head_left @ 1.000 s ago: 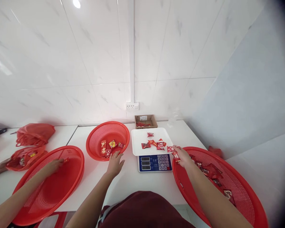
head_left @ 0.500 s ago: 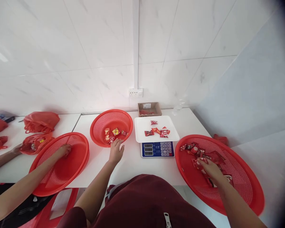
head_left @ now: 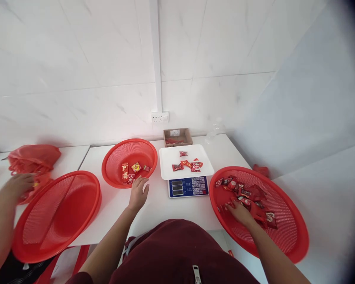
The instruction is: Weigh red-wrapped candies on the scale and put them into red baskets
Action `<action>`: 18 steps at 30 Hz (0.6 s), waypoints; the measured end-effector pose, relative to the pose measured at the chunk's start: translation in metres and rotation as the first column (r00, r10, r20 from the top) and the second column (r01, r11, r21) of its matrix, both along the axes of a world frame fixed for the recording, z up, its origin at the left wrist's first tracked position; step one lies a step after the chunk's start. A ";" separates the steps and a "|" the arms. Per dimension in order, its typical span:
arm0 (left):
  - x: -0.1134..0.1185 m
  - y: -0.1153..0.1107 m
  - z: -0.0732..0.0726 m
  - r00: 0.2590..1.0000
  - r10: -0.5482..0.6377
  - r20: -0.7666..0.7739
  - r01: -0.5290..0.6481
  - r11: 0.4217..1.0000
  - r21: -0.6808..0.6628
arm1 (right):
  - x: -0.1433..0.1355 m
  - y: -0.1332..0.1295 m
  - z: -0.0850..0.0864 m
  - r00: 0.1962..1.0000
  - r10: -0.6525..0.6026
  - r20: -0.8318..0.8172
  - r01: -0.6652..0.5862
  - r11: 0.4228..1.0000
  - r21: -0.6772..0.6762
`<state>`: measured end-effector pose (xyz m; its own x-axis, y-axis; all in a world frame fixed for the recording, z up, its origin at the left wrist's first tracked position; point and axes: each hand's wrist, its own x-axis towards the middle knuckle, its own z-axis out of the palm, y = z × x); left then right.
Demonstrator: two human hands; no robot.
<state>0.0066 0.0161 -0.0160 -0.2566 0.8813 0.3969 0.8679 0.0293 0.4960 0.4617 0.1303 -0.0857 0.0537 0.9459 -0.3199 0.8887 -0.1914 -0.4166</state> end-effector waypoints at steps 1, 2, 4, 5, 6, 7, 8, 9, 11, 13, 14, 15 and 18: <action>0.000 0.000 0.000 1.000 -0.001 0.004 0.001 1.000 0.006 | 0.003 0.000 0.001 1.000 0.000 0.025 0.000 1.000 -0.019; -0.001 0.000 -0.001 1.000 -0.004 0.006 0.003 1.000 0.015 | 0.006 0.000 0.003 0.999 -0.003 0.047 0.004 1.000 -0.031; -0.003 0.001 -0.003 1.000 -0.017 0.003 0.017 0.999 0.036 | 0.013 0.001 0.008 0.996 -0.012 0.092 0.014 1.000 -0.023; -0.004 0.001 -0.005 1.000 -0.025 0.000 0.025 0.999 0.042 | 0.017 0.003 0.011 0.992 -0.011 0.122 0.012 1.000 -0.002; -0.005 0.001 -0.006 1.000 -0.029 -0.004 0.029 0.999 0.042 | 0.019 0.006 0.015 0.987 -0.013 0.157 0.009 1.000 0.027; -0.005 0.001 -0.007 0.999 -0.031 -0.009 0.031 0.999 0.040 | 0.022 0.010 0.018 0.981 -0.021 0.194 0.010 0.998 0.056; -0.006 0.002 -0.008 0.999 -0.032 -0.014 0.032 0.999 0.036 | 0.023 0.014 0.020 0.973 -0.038 0.228 0.021 0.997 0.077; -0.006 0.003 -0.008 0.999 -0.032 -0.019 0.033 0.999 0.030 | 0.025 0.018 0.022 0.965 -0.063 0.255 0.044 0.996 0.080; -0.006 0.004 -0.009 0.999 -0.032 -0.030 0.033 0.999 0.025 | 0.027 0.027 0.022 0.954 -0.122 0.274 0.117 0.993 0.034; -0.006 0.006 -0.009 0.999 -0.035 -0.038 0.036 0.999 0.029 | 0.028 0.032 0.019 0.954 -0.143 0.264 0.160 0.986 -0.044; -0.007 0.007 -0.010 0.999 -0.036 -0.039 0.037 0.999 0.035 | 0.029 0.033 0.016 0.959 -0.133 0.251 0.156 0.985 -0.073; -0.007 0.008 -0.010 0.999 -0.037 -0.039 0.039 0.998 0.040 | 0.029 0.032 0.013 0.967 -0.111 0.231 0.134 0.987 -0.089; -0.006 0.008 -0.014 0.999 -0.037 -0.029 0.038 0.999 0.039 | 0.029 0.019 0.006 0.987 -0.028 0.159 0.043 0.995 -0.092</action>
